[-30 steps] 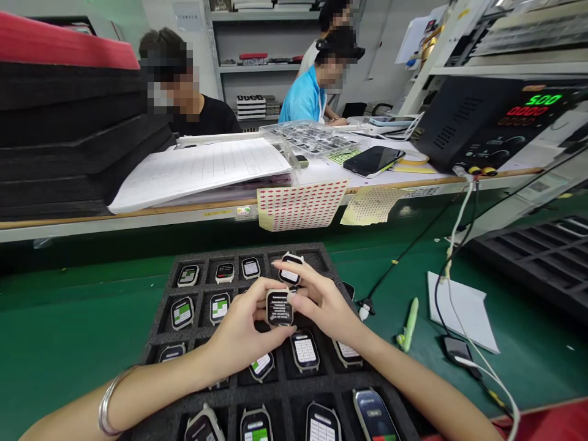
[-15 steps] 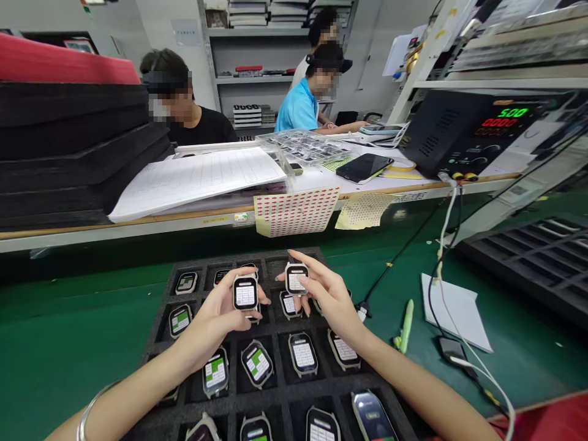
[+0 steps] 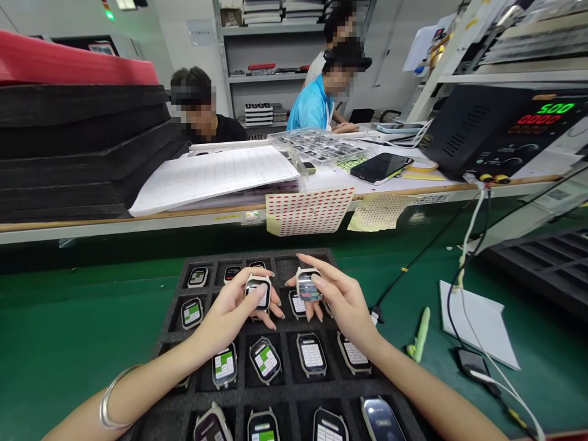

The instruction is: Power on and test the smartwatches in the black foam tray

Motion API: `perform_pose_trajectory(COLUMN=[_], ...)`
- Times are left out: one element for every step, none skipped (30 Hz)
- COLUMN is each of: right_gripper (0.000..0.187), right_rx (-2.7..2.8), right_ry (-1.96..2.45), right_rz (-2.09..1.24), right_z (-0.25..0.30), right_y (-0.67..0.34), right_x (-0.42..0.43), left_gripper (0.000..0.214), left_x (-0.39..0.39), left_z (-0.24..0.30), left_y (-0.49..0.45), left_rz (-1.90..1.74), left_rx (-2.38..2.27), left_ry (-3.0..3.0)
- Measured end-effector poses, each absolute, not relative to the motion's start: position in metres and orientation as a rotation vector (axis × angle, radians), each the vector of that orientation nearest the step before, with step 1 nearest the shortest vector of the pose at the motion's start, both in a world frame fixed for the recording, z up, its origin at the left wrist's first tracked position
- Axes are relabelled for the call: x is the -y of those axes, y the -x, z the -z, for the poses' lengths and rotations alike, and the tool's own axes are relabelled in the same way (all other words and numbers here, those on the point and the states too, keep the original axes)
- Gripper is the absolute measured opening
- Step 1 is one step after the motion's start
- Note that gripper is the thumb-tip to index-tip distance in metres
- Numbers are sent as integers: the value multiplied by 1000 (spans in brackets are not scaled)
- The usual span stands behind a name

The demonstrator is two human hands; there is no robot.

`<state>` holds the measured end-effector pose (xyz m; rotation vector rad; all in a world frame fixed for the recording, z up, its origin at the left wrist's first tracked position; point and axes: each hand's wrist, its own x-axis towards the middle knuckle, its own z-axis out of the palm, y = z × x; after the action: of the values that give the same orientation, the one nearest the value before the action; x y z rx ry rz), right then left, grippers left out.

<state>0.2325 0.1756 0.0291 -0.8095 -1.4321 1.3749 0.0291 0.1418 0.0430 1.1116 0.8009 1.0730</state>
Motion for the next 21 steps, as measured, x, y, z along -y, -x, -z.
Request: perform_pose_trajectory(right_gripper=[39,40,41,42,43,44,46,47,48,48,48,47,46,44,43,43,45,49,56,63,62], right_rx=[1433,1433,1436,1439,1443,1446,1449,1449,1450,1448,1448,1449,1450,1450,1451,1457,1464,1483,1518,1553,1606], right_ry=[800,789,777,765,756,752,753,759,769,781,793,802,803,790,754,695,618,513,426,385,433], right_rz=[-1389,-1403,-1419,-1436,-1451,-1461,-1465,-1464,-1457,-1443,-1425,-1406,-1391,-1386,-1399,-1439,-1496,-1575,-1670,-1722,-1721], right_z=[-29,-29,-29,-30,-30,-31,-31,-31,-31,-31,-32,-34,-37,-43,-51,-61,-72,-84,-95,-104,-111], right_y=[-233,-233,-233,-233,-233,-233,-233,-232,-232,-232,-232,-232,-232,-233,-233,-234,-234,-235,-235,-235,-234], right_x=[-175,-175,-175,-174,-174,-174,-174,-174,-174,-174,-174,-173,-171,-168,-162,-154,-144,-132,-119,-106,-95], left_gripper=[23,23,23,23,24,26,28,31,33,35,38,40,41,41,40,38,35,33,30,29,27], left_x=[-143,-143,-144,-144,-144,-144,-143,-143,-142,-141,-139,-137,-135,-133,-130,-127,-123,-120,-117,-114,-111], left_z=[-42,-42,-42,-42,-42,-43,-44,-45,-46,-47,-49,-50,-51,-53,-54,-55,-57,-58,-58,-59,-59], left_y=[-29,-29,-29,-28,-28,-28,-27,-27,-26,-26,-25,-25,-24,-23,-22,-21,-20,-19,-18,-18,-18], left_rz=[-1079,-1087,-1097,-1107,-1116,-1120,-1117,-1113,-1110,-1107,-1106,-1105,-1106,-1106,-1103,-1101,-1098,-1095,-1094,-1095,-1098], left_rx=[-805,-800,-786,-764,-740,-719,-705,-698,-697,-697,-696,-694,-694,-700,-710,-722,-732,-738,-738,-732,-725], left_ry=[-1114,-1106,-1088,-1065,-1038,-1014,-993,-979,-970,-966,-965,-965,-967,-966,-965,-963,-961,-959,-960,-963,-967])
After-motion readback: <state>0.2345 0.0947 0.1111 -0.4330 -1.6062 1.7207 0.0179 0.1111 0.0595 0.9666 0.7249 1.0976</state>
